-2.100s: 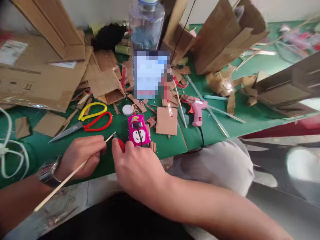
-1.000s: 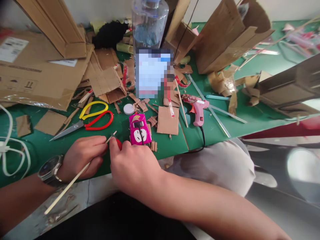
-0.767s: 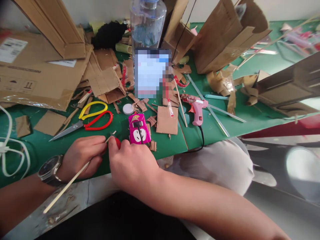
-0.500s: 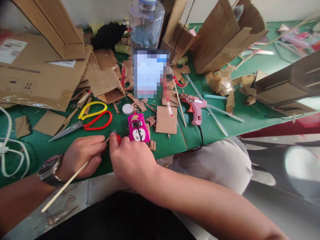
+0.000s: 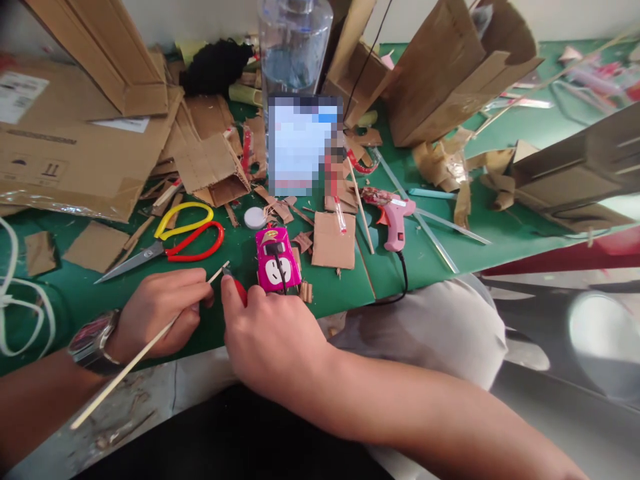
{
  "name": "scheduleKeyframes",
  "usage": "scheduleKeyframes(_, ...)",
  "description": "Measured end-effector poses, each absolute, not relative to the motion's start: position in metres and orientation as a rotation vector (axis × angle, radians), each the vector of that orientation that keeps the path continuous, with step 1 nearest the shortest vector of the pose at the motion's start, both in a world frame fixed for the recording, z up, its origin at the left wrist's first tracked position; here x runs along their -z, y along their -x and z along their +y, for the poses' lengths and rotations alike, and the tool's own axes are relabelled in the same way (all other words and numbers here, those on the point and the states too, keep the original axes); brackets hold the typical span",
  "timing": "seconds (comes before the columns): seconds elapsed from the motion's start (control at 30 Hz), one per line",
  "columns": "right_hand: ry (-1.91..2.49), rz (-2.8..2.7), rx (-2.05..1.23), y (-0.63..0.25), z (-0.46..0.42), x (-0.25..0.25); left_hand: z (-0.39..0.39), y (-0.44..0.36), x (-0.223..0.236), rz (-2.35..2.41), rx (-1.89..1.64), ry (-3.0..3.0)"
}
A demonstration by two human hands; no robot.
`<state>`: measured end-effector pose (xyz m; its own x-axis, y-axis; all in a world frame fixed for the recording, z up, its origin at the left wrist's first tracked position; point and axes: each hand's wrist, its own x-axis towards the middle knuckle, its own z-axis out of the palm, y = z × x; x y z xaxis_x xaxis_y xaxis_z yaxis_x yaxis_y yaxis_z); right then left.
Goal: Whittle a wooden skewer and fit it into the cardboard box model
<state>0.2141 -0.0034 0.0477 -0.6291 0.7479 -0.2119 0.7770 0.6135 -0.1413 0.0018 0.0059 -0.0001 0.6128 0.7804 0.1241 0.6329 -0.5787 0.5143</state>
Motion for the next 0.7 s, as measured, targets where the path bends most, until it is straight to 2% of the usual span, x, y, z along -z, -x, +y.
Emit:
scheduleKeyframes(0.17,-1.289,2.729,0.352,-0.214,-0.004,-0.048,0.005,-0.005,0.002,1.186,-0.385,-2.427)
scheduleKeyframes(0.7,-1.329,2.614,0.401,-0.203,0.003,-0.048,0.006,-0.005,0.003,1.139,-0.408,-2.483)
